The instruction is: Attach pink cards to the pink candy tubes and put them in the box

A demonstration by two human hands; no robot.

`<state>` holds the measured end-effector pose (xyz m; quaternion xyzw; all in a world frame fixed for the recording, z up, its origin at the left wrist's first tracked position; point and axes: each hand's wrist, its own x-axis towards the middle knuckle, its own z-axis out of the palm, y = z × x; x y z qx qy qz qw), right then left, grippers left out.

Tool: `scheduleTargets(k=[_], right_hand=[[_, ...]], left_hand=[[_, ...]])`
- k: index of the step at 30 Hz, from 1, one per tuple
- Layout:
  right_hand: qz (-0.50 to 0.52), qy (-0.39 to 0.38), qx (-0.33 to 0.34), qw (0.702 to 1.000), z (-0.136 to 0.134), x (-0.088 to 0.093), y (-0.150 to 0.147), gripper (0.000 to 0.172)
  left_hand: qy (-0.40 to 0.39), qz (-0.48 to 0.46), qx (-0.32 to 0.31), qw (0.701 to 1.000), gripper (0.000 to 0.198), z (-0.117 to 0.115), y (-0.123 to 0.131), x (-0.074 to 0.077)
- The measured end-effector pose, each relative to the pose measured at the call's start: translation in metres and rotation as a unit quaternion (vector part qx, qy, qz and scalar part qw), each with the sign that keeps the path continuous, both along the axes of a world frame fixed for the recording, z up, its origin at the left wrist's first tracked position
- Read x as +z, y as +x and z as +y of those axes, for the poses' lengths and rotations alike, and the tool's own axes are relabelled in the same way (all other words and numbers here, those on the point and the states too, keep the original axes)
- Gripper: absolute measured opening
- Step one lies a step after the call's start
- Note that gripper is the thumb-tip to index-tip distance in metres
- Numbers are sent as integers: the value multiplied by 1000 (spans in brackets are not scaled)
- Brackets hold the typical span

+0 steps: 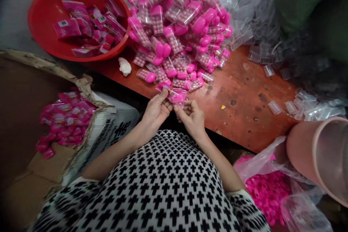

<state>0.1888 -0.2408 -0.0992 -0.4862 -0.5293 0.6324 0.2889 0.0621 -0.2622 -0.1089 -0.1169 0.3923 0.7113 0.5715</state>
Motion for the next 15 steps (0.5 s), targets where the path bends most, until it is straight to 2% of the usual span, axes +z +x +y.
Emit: scheduleTargets(k=[5, 11, 15], right_hand=[[31, -15, 26, 999, 1, -5, -1, 38], [-17, 83, 22, 996, -1, -20, 4, 37], [-15, 100, 22, 995, -2, -24, 5, 37]], left_hand=[[31, 35, -11, 999, 38, -2, -1, -3], [60, 74, -42, 995, 45, -2, -1, -2], [60, 68, -57, 994, 44, -2, 1, -2]])
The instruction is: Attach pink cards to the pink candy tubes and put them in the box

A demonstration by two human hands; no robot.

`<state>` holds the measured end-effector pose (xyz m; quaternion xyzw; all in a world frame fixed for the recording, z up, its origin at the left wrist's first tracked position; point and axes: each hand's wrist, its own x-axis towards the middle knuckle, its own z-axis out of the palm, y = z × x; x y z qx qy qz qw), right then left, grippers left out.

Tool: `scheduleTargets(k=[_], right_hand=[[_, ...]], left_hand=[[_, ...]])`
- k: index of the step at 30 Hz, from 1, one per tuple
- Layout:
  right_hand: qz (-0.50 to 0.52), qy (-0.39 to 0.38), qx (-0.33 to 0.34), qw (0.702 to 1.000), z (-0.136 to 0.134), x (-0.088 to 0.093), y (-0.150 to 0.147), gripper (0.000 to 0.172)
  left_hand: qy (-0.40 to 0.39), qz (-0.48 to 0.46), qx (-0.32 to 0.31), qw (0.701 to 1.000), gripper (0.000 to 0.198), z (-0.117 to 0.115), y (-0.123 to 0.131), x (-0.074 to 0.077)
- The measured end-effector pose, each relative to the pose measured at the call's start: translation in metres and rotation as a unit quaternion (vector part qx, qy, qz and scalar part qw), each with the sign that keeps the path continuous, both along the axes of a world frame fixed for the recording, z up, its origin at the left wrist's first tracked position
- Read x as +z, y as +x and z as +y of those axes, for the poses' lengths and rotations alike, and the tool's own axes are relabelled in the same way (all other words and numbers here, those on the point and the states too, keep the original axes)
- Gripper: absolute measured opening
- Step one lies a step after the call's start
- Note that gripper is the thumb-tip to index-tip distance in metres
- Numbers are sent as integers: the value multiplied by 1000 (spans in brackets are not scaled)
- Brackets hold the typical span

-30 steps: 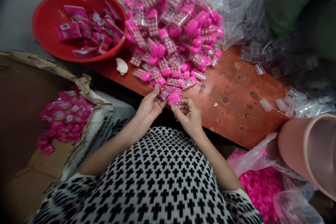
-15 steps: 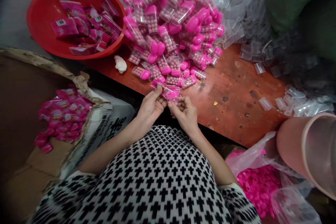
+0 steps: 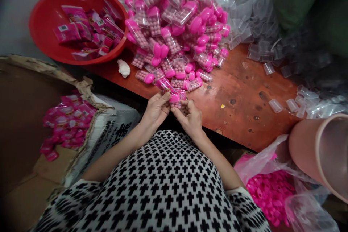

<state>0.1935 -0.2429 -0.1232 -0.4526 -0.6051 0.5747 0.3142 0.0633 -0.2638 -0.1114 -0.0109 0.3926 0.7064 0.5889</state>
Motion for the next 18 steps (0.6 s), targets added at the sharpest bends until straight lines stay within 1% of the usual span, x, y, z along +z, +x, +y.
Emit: scheduleTargets(k=[2, 4, 7, 9, 11, 14, 15, 16, 18], right_hand=[[25, -23, -2, 999, 1, 3, -2, 37], [57, -68, 0, 996, 2, 7, -5, 38], [92, -140, 15, 986, 6, 13, -8, 40], [100, -159, 20, 982, 7, 13, -9, 41], [92, -133, 10, 987, 6, 10, -8, 40], [44, -38, -15, 998, 4, 4, -6, 39], [33, -21, -22, 999, 4, 3, -6, 40], [32, -22, -23, 999, 4, 3, -6, 42], [59, -68, -13, 996, 5, 5, -7, 44]], left_hand=[[-12, 2, -16, 1000, 40, -1, 0, -1], [-17, 17, -32, 999, 40, -1, -1, -1], [-4, 41, -44, 998, 41, -2, -4, 1], [6, 52, -44, 998, 40, -2, -5, 2], [8, 60, -42, 997, 37, -1, -6, 3], [-18, 59, -26, 998, 37, -1, -5, 2], [-26, 56, -23, 998, 37, 0, -4, 2], [-31, 56, -26, 998, 37, 0, -4, 2], [-29, 61, -42, 997, 37, -1, -4, 2]])
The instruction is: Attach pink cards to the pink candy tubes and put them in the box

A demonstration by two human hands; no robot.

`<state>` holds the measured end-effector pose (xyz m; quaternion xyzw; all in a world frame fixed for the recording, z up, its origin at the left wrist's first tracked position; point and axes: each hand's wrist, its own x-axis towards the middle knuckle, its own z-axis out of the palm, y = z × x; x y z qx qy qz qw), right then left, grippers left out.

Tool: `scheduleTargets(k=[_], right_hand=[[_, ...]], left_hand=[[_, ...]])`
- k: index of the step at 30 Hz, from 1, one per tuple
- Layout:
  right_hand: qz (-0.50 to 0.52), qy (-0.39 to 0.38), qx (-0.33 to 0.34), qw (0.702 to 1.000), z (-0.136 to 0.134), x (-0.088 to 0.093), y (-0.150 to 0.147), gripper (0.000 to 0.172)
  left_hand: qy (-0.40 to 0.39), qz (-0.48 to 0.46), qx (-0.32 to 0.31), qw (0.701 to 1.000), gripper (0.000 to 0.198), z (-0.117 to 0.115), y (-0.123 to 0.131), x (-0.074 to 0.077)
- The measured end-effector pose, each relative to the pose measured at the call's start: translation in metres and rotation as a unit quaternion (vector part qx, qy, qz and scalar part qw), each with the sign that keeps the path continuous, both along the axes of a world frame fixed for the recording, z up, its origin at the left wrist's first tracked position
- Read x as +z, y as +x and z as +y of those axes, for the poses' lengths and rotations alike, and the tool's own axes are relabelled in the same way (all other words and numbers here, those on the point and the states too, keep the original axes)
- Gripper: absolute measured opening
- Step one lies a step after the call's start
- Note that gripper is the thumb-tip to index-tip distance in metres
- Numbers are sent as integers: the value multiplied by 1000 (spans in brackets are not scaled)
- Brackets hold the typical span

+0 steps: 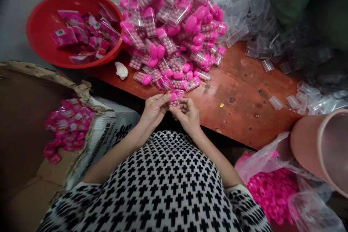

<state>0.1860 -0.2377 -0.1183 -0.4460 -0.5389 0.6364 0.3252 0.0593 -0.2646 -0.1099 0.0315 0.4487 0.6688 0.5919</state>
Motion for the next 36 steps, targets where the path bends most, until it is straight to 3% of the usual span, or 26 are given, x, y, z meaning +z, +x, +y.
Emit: scheduleTargets(k=[4, 9, 15, 20, 22, 28, 31, 36], right_hand=[[50, -63, 16, 997, 2, 2, -2, 44], [-8, 41, -20, 999, -2, -5, 0, 45], [27, 2, -4, 1000, -3, -8, -1, 45], [-34, 86, 6, 996, -2, -14, 1, 42], [-15, 67, 5, 998, -3, -13, 0, 41], [112, -91, -3, 989, -5, -4, -4, 48], [113, -98, -26, 988, -5, -2, -3, 50], [96, -67, -52, 992, -3, -1, 1, 44]], left_hand=[[10, 8, -31, 999, 35, -1, -1, 0], [-10, 23, 4, 1000, 35, -2, 2, 0], [-12, 14, -2, 1000, 42, -3, 6, 2], [-16, 9, 19, 1000, 43, -3, 7, 2], [-10, 14, 16, 1000, 42, -3, 7, 2], [-3, 28, -58, 998, 41, -9, 9, 0], [10, 33, -74, 997, 38, -11, 11, 1], [35, 6, -11, 999, 39, -12, 11, 2]])
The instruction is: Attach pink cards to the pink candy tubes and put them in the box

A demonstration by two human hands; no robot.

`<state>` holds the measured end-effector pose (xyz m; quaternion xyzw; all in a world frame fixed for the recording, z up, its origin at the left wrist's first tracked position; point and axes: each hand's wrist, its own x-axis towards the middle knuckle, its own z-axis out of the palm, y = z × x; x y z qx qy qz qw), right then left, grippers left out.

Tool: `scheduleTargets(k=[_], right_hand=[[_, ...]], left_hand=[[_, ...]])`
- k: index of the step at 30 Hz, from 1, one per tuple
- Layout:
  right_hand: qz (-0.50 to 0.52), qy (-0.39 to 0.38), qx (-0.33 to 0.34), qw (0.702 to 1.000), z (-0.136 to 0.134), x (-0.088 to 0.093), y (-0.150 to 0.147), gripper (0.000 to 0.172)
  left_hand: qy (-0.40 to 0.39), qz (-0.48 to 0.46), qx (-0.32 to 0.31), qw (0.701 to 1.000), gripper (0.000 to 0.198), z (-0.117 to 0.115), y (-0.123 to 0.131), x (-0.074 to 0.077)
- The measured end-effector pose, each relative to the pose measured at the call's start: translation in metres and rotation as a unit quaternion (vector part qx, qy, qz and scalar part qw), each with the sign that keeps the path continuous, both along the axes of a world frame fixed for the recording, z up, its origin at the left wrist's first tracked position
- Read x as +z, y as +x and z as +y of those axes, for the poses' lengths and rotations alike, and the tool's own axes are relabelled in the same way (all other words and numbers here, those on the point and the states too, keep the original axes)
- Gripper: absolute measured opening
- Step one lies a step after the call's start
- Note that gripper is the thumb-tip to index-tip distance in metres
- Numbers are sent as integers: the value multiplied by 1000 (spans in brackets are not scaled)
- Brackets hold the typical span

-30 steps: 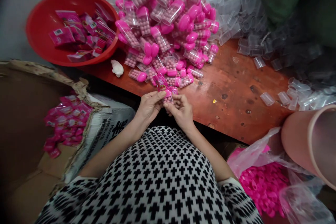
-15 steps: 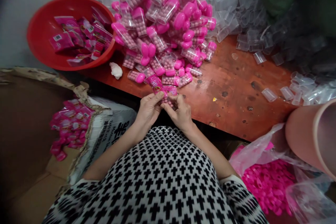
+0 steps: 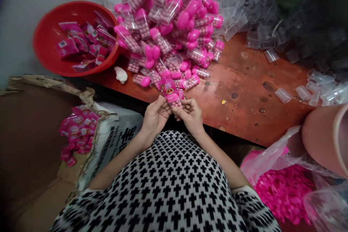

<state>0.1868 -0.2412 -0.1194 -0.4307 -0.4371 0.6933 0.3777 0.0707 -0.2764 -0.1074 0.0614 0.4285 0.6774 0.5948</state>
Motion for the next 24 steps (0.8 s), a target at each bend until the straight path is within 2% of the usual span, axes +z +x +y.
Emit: scheduleTargets(k=[5, 9, 11, 15, 19, 21, 24], right_hand=[[-23, 36, 3, 999, -3, -8, 1, 40], [-53, 112, -6, 992, -6, -16, 3, 38], [-54, 124, -7, 991, -7, -17, 4, 38], [-33, 83, 18, 996, -6, -14, 3, 38], [-35, 80, 44, 995, -5, -9, 1, 41], [-25, 67, 47, 996, -5, -7, 0, 42], [21, 7, 52, 998, -3, -6, -2, 44]], left_hand=[[-25, 11, 8, 1000, 39, 1, 1, 0], [-71, 31, 55, 995, 40, 1, 6, 2], [-78, 31, 64, 994, 41, -1, 8, 3], [-59, 20, 51, 997, 45, -1, 6, 3], [-64, 37, 42, 996, 48, 1, -1, -1], [-58, 38, 17, 997, 45, 1, -3, -2], [-30, 27, -55, 998, 42, -3, -2, -4]])
